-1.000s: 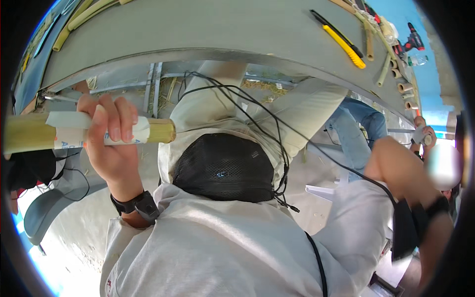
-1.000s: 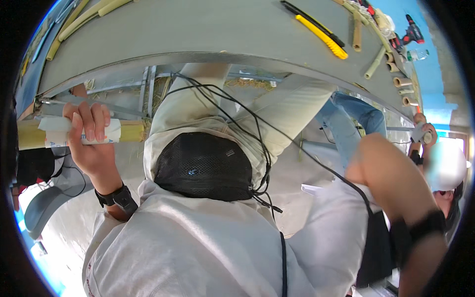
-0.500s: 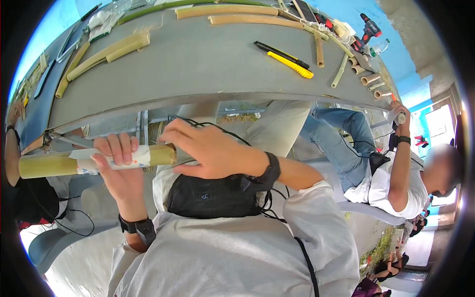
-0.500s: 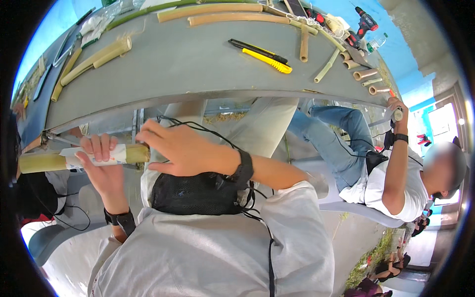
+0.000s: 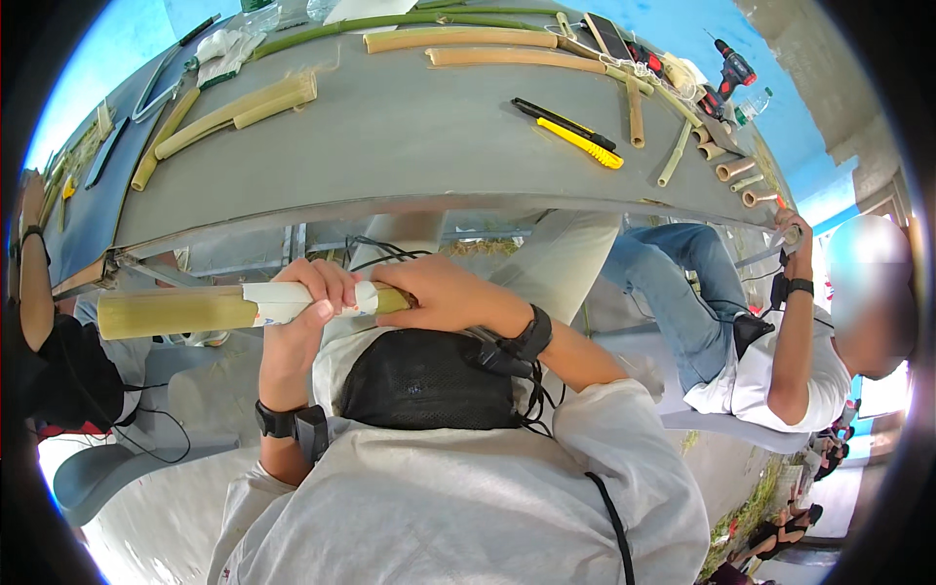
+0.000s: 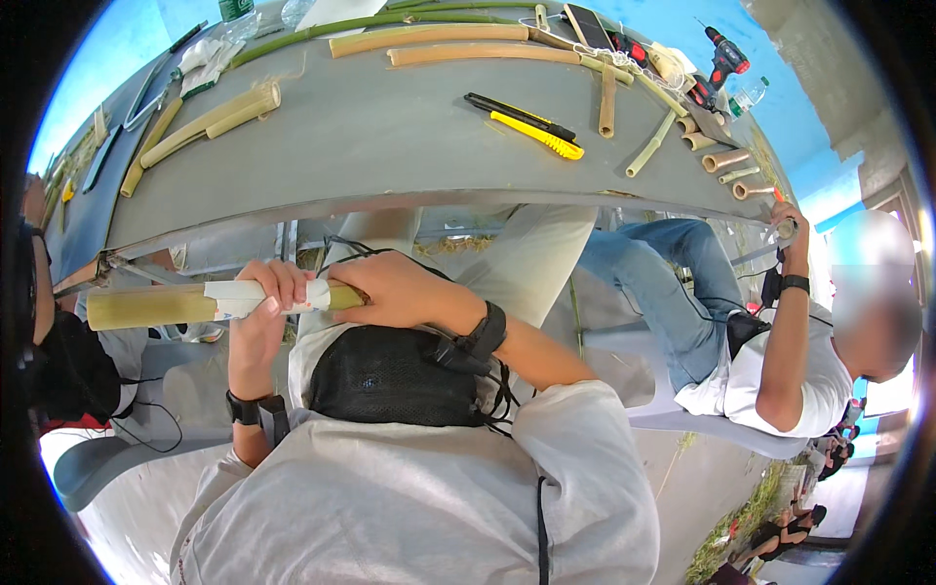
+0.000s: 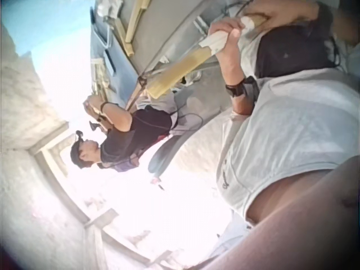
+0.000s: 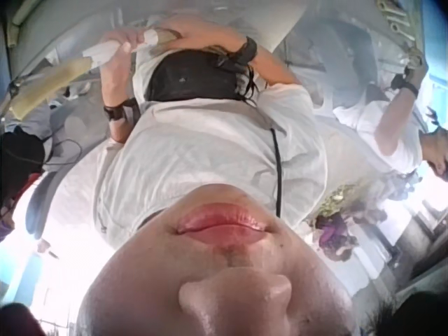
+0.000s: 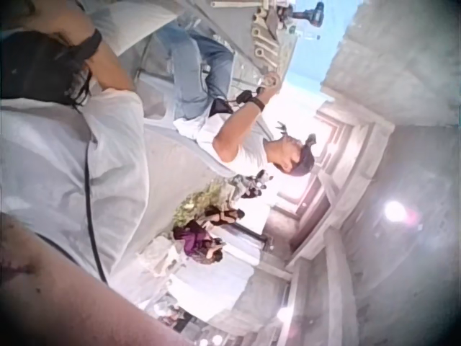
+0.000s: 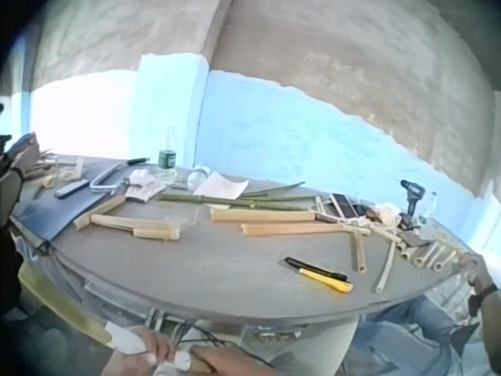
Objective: Sand the end of a bamboo pole using a piece of sandpaper held against a utility knife handle.
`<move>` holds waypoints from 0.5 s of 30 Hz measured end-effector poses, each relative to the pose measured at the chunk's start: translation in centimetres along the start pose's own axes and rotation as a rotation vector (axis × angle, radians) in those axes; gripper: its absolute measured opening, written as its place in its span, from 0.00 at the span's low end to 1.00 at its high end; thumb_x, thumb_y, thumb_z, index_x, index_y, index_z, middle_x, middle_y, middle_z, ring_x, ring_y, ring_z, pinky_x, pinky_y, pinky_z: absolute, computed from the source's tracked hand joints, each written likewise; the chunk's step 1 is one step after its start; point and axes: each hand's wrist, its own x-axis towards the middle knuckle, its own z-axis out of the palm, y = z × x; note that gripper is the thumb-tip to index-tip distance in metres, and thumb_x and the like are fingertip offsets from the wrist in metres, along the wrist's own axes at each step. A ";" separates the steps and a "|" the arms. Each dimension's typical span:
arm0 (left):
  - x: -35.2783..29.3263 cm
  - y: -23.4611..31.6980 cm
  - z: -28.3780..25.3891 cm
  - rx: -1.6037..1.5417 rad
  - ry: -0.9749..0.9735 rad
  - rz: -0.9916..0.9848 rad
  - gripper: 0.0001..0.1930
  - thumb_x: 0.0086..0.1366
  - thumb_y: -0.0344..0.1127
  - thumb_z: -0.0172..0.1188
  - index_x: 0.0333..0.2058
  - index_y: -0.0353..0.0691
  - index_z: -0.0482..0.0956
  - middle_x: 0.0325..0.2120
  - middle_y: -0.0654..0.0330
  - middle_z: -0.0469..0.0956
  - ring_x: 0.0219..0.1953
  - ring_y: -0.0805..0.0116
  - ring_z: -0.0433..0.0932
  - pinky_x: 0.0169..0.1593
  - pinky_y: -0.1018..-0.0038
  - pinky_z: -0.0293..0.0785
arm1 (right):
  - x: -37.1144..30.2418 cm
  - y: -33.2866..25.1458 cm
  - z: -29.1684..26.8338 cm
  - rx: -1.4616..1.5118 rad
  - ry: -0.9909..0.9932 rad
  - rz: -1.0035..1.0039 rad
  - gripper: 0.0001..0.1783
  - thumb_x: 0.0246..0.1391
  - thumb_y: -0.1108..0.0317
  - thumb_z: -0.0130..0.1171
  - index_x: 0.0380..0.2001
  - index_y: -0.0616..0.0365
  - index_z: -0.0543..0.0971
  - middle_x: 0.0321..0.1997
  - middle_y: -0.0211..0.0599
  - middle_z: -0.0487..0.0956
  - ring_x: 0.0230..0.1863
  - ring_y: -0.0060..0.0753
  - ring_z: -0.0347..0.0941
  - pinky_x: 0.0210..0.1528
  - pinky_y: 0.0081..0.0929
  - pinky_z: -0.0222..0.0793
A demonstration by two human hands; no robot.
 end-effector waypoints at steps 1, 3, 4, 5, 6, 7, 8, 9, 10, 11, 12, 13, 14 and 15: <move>0.0 0.0 0.0 -0.018 0.006 -0.019 0.13 0.61 0.33 0.69 0.31 0.42 0.70 0.27 0.61 0.72 0.36 0.64 0.74 0.61 0.54 0.71 | -0.1 0.0 -0.1 -0.004 -0.016 0.013 0.22 0.55 0.51 0.70 0.43 0.56 0.78 0.33 0.45 0.81 0.37 0.55 0.79 0.40 0.45 0.73; 0.0 -0.2 0.0 0.039 -0.033 -0.013 0.15 0.63 0.39 0.68 0.31 0.44 0.69 0.27 0.63 0.69 0.36 0.65 0.72 0.61 0.55 0.70 | -0.1 0.0 -0.3 -0.034 -0.050 0.024 0.22 0.56 0.51 0.70 0.44 0.57 0.78 0.33 0.46 0.81 0.37 0.55 0.79 0.40 0.45 0.72; 0.1 -0.3 0.1 0.075 -0.056 -0.016 0.16 0.65 0.42 0.68 0.32 0.45 0.68 0.27 0.64 0.68 0.37 0.66 0.71 0.62 0.56 0.70 | -0.1 0.0 -0.3 -0.062 -0.075 0.042 0.22 0.56 0.51 0.70 0.44 0.57 0.78 0.33 0.46 0.81 0.37 0.55 0.79 0.40 0.45 0.72; 0.1 -0.3 0.1 0.084 -0.054 -0.019 0.16 0.65 0.42 0.68 0.32 0.45 0.68 0.27 0.64 0.68 0.37 0.66 0.71 0.62 0.56 0.70 | -0.1 0.0 -0.4 -0.051 -0.064 0.018 0.22 0.56 0.52 0.69 0.44 0.57 0.78 0.33 0.46 0.81 0.37 0.55 0.79 0.40 0.45 0.72; 0.1 -0.3 0.1 0.094 -0.052 -0.022 0.16 0.65 0.43 0.67 0.32 0.45 0.67 0.27 0.64 0.68 0.37 0.66 0.71 0.62 0.56 0.70 | -0.1 0.0 -0.4 -0.051 -0.061 0.009 0.22 0.56 0.52 0.69 0.43 0.57 0.78 0.33 0.46 0.81 0.37 0.56 0.79 0.40 0.45 0.72; 0.1 -0.4 0.1 0.093 -0.046 -0.012 0.16 0.65 0.43 0.67 0.31 0.45 0.67 0.27 0.64 0.67 0.37 0.66 0.71 0.62 0.56 0.70 | -0.2 0.0 -0.4 -0.060 -0.069 0.019 0.22 0.56 0.52 0.69 0.43 0.57 0.78 0.33 0.46 0.81 0.37 0.56 0.79 0.40 0.45 0.72; 0.1 -0.4 0.1 0.072 -0.025 -0.015 0.15 0.64 0.40 0.67 0.31 0.44 0.68 0.27 0.63 0.69 0.36 0.65 0.72 0.61 0.56 0.70 | -0.1 0.0 -0.3 -0.043 -0.055 0.001 0.21 0.56 0.52 0.69 0.43 0.57 0.78 0.33 0.46 0.81 0.37 0.56 0.79 0.40 0.45 0.72; 0.0 -0.4 0.1 0.041 -0.001 -0.003 0.14 0.64 0.38 0.68 0.31 0.44 0.68 0.27 0.62 0.70 0.36 0.65 0.73 0.61 0.55 0.71 | -0.2 -0.1 -0.3 -0.036 -0.051 0.001 0.21 0.56 0.52 0.69 0.43 0.57 0.78 0.33 0.46 0.80 0.37 0.56 0.79 0.40 0.46 0.72; 0.0 -0.4 0.1 0.009 0.022 0.012 0.13 0.63 0.35 0.68 0.31 0.43 0.69 0.26 0.61 0.71 0.36 0.64 0.74 0.60 0.55 0.71 | -0.1 -0.1 -0.3 -0.037 -0.054 0.008 0.21 0.57 0.53 0.69 0.43 0.57 0.78 0.33 0.46 0.80 0.37 0.56 0.79 0.40 0.46 0.72; 0.0 -0.4 0.1 0.030 0.018 0.001 0.14 0.64 0.38 0.67 0.31 0.44 0.68 0.27 0.62 0.70 0.36 0.65 0.72 0.60 0.56 0.71 | -0.1 -0.1 -0.3 -0.027 -0.044 -0.008 0.21 0.56 0.53 0.69 0.43 0.57 0.78 0.33 0.46 0.80 0.37 0.56 0.79 0.40 0.46 0.72; -0.1 -0.4 0.0 0.050 0.014 -0.005 0.15 0.65 0.40 0.67 0.31 0.45 0.67 0.27 0.63 0.68 0.36 0.66 0.71 0.60 0.57 0.70 | 0.0 -0.2 -0.3 -0.026 -0.042 -0.017 0.21 0.56 0.53 0.69 0.43 0.57 0.78 0.32 0.46 0.80 0.37 0.56 0.79 0.40 0.46 0.72; -0.1 -0.4 0.0 0.069 0.010 -0.010 0.16 0.65 0.43 0.66 0.31 0.46 0.66 0.27 0.64 0.66 0.36 0.67 0.70 0.60 0.59 0.70 | 0.2 -0.2 -0.3 -0.038 -0.054 -0.009 0.21 0.56 0.53 0.69 0.43 0.57 0.78 0.32 0.46 0.81 0.37 0.56 0.79 0.40 0.46 0.73; -0.1 -0.4 -0.1 0.061 0.020 -0.011 0.16 0.65 0.43 0.66 0.31 0.46 0.66 0.27 0.64 0.66 0.36 0.67 0.69 0.60 0.59 0.70 | 0.3 -0.3 -0.3 -0.049 -0.049 -0.022 0.21 0.56 0.53 0.69 0.43 0.57 0.78 0.32 0.46 0.81 0.37 0.56 0.79 0.40 0.46 0.73; -0.2 -0.4 -0.2 0.053 0.030 -0.012 0.16 0.65 0.43 0.66 0.31 0.46 0.66 0.27 0.64 0.66 0.36 0.68 0.69 0.60 0.59 0.70 | 0.5 -0.3 -0.3 -0.070 -0.058 -0.017 0.21 0.55 0.53 0.69 0.43 0.57 0.79 0.32 0.46 0.81 0.37 0.56 0.79 0.40 0.46 0.73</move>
